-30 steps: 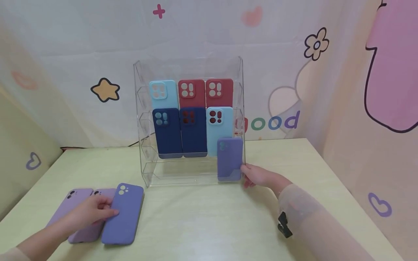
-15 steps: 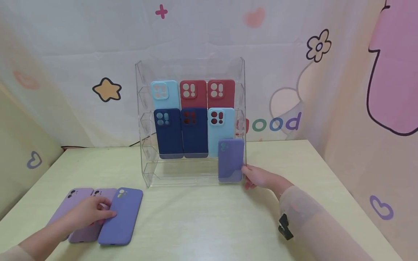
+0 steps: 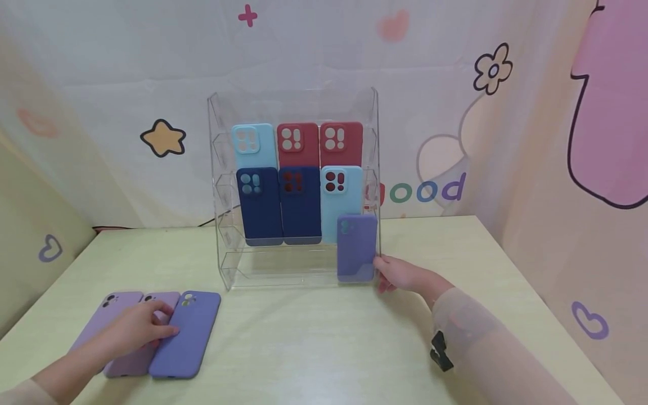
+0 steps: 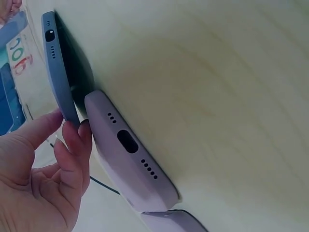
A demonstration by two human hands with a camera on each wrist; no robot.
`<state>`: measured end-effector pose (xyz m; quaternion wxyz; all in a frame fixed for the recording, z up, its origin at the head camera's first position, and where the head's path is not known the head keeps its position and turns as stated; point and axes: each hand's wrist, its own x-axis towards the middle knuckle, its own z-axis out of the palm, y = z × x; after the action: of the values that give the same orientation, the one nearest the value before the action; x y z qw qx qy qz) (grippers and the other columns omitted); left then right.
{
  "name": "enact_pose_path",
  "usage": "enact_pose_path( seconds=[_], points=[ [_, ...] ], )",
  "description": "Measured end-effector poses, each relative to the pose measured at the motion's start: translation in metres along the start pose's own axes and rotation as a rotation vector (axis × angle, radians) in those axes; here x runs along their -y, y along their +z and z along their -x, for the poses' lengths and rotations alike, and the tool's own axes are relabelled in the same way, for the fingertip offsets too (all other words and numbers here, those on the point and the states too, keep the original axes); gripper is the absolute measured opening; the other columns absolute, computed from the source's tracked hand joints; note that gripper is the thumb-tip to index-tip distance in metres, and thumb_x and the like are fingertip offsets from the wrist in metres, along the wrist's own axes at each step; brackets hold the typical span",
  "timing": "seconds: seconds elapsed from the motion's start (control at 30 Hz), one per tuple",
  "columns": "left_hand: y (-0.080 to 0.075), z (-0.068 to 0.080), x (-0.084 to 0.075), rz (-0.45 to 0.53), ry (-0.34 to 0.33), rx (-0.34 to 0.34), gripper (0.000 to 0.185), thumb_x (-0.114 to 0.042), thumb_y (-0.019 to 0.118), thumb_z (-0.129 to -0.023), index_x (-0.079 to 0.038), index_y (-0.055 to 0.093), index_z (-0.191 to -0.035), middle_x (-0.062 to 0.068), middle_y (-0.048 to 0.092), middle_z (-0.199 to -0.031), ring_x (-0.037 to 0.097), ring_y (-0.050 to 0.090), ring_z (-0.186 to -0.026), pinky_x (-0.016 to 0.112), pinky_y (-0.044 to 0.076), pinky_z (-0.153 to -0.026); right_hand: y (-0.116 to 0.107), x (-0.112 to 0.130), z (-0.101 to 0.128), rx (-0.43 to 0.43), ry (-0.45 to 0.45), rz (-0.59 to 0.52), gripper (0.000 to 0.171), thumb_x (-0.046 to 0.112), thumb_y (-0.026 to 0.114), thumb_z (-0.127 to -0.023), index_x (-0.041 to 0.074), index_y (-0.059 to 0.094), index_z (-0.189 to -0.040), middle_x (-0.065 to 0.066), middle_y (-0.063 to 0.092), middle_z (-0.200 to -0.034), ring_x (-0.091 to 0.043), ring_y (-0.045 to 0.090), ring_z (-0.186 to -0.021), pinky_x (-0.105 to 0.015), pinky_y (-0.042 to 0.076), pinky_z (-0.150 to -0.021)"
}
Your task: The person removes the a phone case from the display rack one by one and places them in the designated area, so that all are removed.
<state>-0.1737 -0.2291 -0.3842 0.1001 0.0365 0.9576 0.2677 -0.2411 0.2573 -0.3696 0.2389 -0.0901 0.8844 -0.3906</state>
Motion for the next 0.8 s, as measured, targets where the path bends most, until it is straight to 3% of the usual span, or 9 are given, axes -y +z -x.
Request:
enact_pose_path(
  seconds=[0.3,0.47,0.63,0.8],
  points=[
    [-0.006,0.001,0.0,-0.102,0.028,-0.03,0.036,-0.017,0.075,-0.076,0.003,0.058,-0.1,0.002,0.057,-0.067,0.014,0.052,-0.058,0.033,0.041,-0.056,0.0,0.0,0.0,-0.009,-0.001,-0.004,0.036,0.025,0.018,-0.101,0.004,0.037,-0.079,-0.01,0.051,-0.077,-0.021,0.058,-0.081,-0.04,0.046,-0.083],
    [-0.009,0.0,-0.002,-0.101,0.027,-0.018,0.036,-0.017,0.074,-0.078,0.004,0.059,-0.103,0.001,0.058,-0.068,0.014,0.054,-0.059,0.033,0.043,-0.056,0.001,0.001,0.001,-0.007,-0.012,-0.007,0.036,0.026,0.018,-0.102,0.004,0.036,-0.08,-0.011,0.053,-0.077,-0.022,0.058,-0.081,-0.042,0.047,-0.082],
    [-0.01,0.0,-0.011,-0.032,0.088,-0.01,0.031,-0.017,0.07,-0.081,-0.001,0.061,-0.105,-0.001,0.058,-0.068,0.013,0.054,-0.058,0.031,0.042,-0.054,0.001,0.001,0.001,-0.009,-0.009,-0.012,0.036,0.025,0.018,-0.102,0.004,0.036,-0.08,-0.01,0.053,-0.077,-0.022,0.059,-0.081,-0.042,0.047,-0.082],
    [-0.011,-0.003,-0.027,0.144,0.177,0.027,0.034,-0.019,0.067,-0.084,-0.002,0.06,-0.112,0.0,0.059,-0.077,0.014,0.056,-0.066,0.03,0.044,-0.058,0.0,0.0,0.001,-0.005,-0.012,-0.005,0.036,0.025,0.018,-0.102,0.004,0.036,-0.08,-0.01,0.054,-0.078,-0.022,0.059,-0.082,-0.042,0.047,-0.082]
  ],
)
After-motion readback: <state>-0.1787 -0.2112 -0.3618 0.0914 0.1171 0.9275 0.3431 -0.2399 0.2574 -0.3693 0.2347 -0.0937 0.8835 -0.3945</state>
